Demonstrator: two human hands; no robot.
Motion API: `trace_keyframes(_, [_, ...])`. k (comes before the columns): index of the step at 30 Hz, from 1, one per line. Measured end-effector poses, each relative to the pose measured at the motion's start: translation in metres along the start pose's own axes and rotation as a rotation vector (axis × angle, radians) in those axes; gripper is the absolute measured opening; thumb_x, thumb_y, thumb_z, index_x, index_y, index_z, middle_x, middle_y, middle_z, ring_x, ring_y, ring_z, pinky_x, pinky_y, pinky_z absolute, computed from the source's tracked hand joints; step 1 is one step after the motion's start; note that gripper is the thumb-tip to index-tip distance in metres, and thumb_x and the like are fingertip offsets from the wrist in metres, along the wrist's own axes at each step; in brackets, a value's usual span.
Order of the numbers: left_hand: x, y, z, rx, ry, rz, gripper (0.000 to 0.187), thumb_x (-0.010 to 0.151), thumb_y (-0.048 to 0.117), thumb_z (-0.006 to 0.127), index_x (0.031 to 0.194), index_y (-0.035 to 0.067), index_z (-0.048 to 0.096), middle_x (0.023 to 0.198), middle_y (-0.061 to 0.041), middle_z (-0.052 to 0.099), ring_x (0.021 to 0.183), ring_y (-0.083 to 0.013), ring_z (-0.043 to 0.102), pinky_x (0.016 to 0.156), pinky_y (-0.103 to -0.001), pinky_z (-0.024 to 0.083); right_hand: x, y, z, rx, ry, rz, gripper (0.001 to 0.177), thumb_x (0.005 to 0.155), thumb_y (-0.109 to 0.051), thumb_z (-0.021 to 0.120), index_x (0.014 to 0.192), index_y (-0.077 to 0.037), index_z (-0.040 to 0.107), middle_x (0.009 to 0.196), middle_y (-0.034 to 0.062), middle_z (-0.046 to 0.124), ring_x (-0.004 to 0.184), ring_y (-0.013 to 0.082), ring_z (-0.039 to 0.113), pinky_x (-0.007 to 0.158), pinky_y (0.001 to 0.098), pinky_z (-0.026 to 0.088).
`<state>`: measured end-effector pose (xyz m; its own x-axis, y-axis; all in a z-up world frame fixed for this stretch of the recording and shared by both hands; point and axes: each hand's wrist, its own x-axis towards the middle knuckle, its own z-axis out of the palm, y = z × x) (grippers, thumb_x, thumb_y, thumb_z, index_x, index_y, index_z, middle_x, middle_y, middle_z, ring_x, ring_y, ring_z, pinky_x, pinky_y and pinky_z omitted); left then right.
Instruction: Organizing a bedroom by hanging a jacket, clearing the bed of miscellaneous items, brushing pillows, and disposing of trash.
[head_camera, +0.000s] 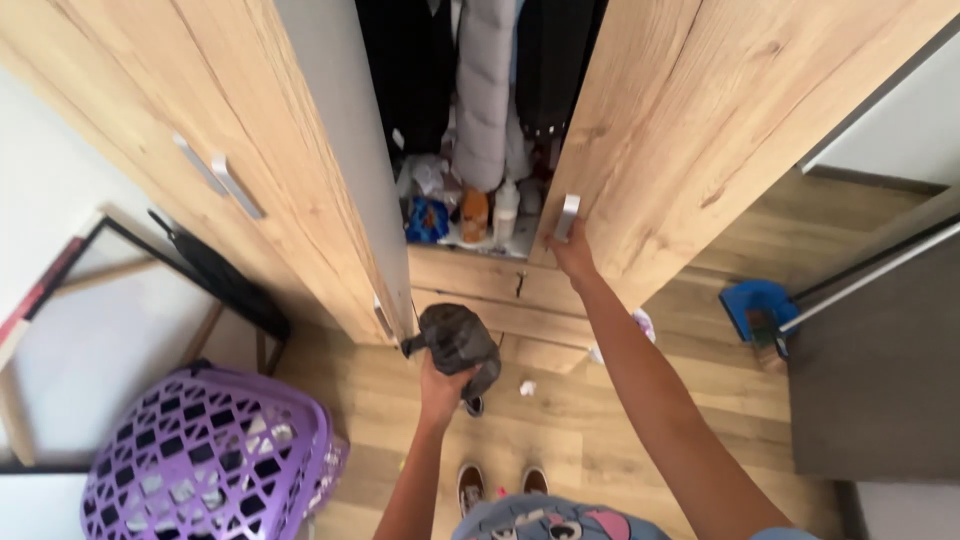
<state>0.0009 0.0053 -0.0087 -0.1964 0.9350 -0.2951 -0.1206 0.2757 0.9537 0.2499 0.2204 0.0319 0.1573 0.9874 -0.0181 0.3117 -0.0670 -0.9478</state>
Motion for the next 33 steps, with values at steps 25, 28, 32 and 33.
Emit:
trace_keyframes(25, [0.183,-0.025,0.219,0.122,0.074,0.555,0.070,0.066,0.013,0.093,0.129,0.010,0.063,0.121,-0.015,0.072,0.122,-0.0338,0.064,0.109,-0.049,0.050,-0.250,0.120,-0.187,-0.906,0.280,0.318,0.038,0.098,-0.030,0.059,0.131,-0.012,0.060,0.119,0.0113,0.071,0.111,0.0339,0.071,0.090,0.0516,0.059])
trace_keyframes(28, [0.237,-0.045,0.247,0.096,0.280,0.635,0.065,0.065,0.005,0.092,0.124,0.014,0.066,0.113,-0.013,0.073,0.115,-0.0314,0.068,0.102,-0.048,0.054,-0.277,0.135,-0.182,-0.979,0.185,0.300,0.045,0.094,-0.036,0.064,0.127,-0.006,0.063,0.117,0.0214,0.071,0.112,0.0414,0.069,0.094,0.0542,0.057])
trace_keyframes(32, [0.259,-0.040,0.251,0.214,0.522,0.900,0.065,0.073,0.017,0.092,0.127,-0.004,0.062,0.118,-0.026,0.069,0.109,-0.0439,0.065,0.100,-0.048,0.050,-0.318,0.160,-0.167,-0.939,-0.103,0.508,0.070,0.092,-0.061,0.054,0.149,-0.021,0.045,0.142,0.0113,0.060,0.127,0.0368,0.061,0.104,0.0519,0.049])
trace_keyframes(33, [0.259,-0.034,0.250,0.226,0.522,0.941,0.059,0.076,0.011,0.088,0.127,-0.002,0.061,0.118,-0.025,0.068,0.109,-0.0439,0.064,0.099,-0.048,0.050,-0.327,0.157,-0.162,-0.849,-0.223,0.462,0.065,0.093,-0.057,0.057,0.149,-0.025,0.044,0.149,0.0023,0.054,0.133,0.0274,0.057,0.109,0.0455,0.046])
